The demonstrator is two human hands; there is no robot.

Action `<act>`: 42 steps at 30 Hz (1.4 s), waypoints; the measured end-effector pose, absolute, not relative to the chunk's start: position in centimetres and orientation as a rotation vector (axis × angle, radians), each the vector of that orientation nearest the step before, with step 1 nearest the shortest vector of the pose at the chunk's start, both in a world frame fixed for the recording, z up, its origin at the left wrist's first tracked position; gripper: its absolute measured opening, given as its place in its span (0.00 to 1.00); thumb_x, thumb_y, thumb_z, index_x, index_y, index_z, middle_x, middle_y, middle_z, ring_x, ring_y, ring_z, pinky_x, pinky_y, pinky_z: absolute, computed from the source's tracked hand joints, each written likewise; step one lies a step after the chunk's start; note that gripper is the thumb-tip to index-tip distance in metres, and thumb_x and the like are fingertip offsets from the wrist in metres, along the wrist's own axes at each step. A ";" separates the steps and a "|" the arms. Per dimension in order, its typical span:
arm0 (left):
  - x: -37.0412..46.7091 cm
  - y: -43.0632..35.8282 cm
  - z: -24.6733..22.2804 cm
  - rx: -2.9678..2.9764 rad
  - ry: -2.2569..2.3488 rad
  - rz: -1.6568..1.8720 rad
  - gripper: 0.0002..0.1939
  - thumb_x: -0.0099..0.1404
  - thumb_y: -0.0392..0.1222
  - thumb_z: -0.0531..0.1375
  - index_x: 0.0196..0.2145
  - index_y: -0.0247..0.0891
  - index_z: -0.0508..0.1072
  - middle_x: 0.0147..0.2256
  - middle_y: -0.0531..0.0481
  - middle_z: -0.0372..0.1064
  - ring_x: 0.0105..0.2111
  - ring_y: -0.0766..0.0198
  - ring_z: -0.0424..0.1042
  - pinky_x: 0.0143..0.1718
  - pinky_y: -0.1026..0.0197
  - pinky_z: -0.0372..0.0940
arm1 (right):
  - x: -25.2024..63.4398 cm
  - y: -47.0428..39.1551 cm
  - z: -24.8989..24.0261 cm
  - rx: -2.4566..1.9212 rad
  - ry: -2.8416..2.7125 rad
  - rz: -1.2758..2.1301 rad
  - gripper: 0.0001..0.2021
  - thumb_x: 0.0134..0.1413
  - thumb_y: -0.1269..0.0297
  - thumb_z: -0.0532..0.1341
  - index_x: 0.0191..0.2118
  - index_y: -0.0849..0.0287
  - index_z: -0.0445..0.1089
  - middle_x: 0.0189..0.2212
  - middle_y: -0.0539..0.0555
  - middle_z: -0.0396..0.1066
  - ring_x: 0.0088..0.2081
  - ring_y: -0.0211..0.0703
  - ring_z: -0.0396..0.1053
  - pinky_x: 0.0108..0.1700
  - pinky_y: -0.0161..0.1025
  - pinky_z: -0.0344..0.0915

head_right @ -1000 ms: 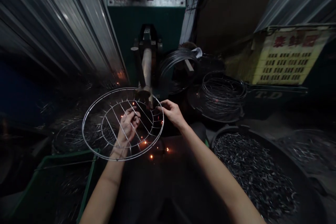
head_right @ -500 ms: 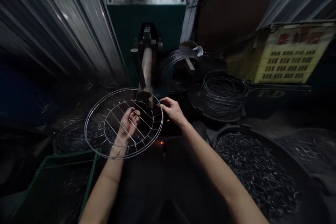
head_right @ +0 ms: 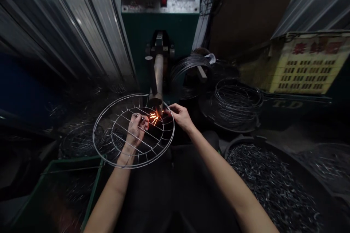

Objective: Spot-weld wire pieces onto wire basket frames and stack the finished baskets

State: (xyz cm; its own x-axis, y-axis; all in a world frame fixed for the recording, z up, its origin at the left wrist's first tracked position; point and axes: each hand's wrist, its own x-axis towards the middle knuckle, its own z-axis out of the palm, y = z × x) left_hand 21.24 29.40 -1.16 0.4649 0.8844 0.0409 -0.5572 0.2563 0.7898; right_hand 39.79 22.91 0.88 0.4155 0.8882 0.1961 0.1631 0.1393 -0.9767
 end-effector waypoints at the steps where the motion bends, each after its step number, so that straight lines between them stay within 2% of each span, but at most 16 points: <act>1: 21.2 29.4 -1.1 0.833 0.448 1.019 0.16 0.57 0.45 0.63 0.33 0.40 0.58 0.26 0.55 0.69 0.21 0.72 0.67 0.20 0.71 0.60 | 39.8 22.7 0.9 -1.339 -1.030 0.710 0.16 0.41 0.50 0.67 0.30 0.59 0.71 0.26 0.50 0.72 0.27 0.37 0.65 0.31 0.36 0.63; 7: 21.2 29.1 -1.4 0.810 0.448 1.064 0.16 0.58 0.46 0.62 0.34 0.40 0.58 0.27 0.55 0.70 0.23 0.71 0.69 0.24 0.69 0.65 | 40.5 20.0 0.3 -1.430 -0.977 0.650 0.16 0.42 0.52 0.67 0.32 0.58 0.71 0.28 0.50 0.72 0.29 0.37 0.66 0.33 0.36 0.64; 14: 21.9 29.2 -1.8 0.723 0.483 1.201 0.15 0.59 0.46 0.61 0.35 0.41 0.57 0.27 0.55 0.70 0.23 0.71 0.69 0.25 0.69 0.65 | 40.0 20.2 0.3 -1.422 -1.041 0.668 0.16 0.42 0.52 0.67 0.34 0.58 0.71 0.31 0.51 0.73 0.34 0.41 0.69 0.39 0.38 0.65; 29: 21.6 30.2 -2.0 0.749 0.473 1.246 0.18 0.57 0.48 0.64 0.34 0.41 0.57 0.27 0.55 0.70 0.24 0.70 0.69 0.26 0.68 0.65 | 39.4 23.5 0.9 -1.343 -1.033 0.701 0.16 0.41 0.50 0.67 0.29 0.58 0.69 0.26 0.49 0.70 0.29 0.38 0.66 0.34 0.37 0.63; 32: 20.9 30.2 -2.0 0.769 0.435 1.161 0.17 0.57 0.50 0.63 0.33 0.41 0.58 0.30 0.54 0.70 0.24 0.70 0.69 0.23 0.68 0.63 | 39.7 22.6 0.9 -1.333 -1.027 0.695 0.16 0.41 0.51 0.67 0.32 0.58 0.69 0.29 0.50 0.72 0.32 0.39 0.67 0.37 0.37 0.65; 36: 20.4 29.7 -1.9 0.832 0.483 1.129 0.17 0.58 0.52 0.62 0.35 0.42 0.58 0.31 0.55 0.68 0.18 0.73 0.65 0.16 0.70 0.59 | 39.8 20.6 1.1 -1.369 -1.040 0.705 0.17 0.42 0.52 0.67 0.37 0.57 0.71 0.33 0.51 0.73 0.35 0.41 0.69 0.40 0.39 0.66; 42: 20.9 29.2 -2.1 0.818 0.525 1.246 0.18 0.59 0.53 0.60 0.35 0.42 0.56 0.31 0.56 0.67 0.18 0.73 0.64 0.15 0.70 0.59 | 39.2 21.6 1.3 -1.381 -1.026 0.672 0.16 0.40 0.51 0.68 0.31 0.58 0.70 0.28 0.49 0.71 0.31 0.39 0.67 0.38 0.38 0.65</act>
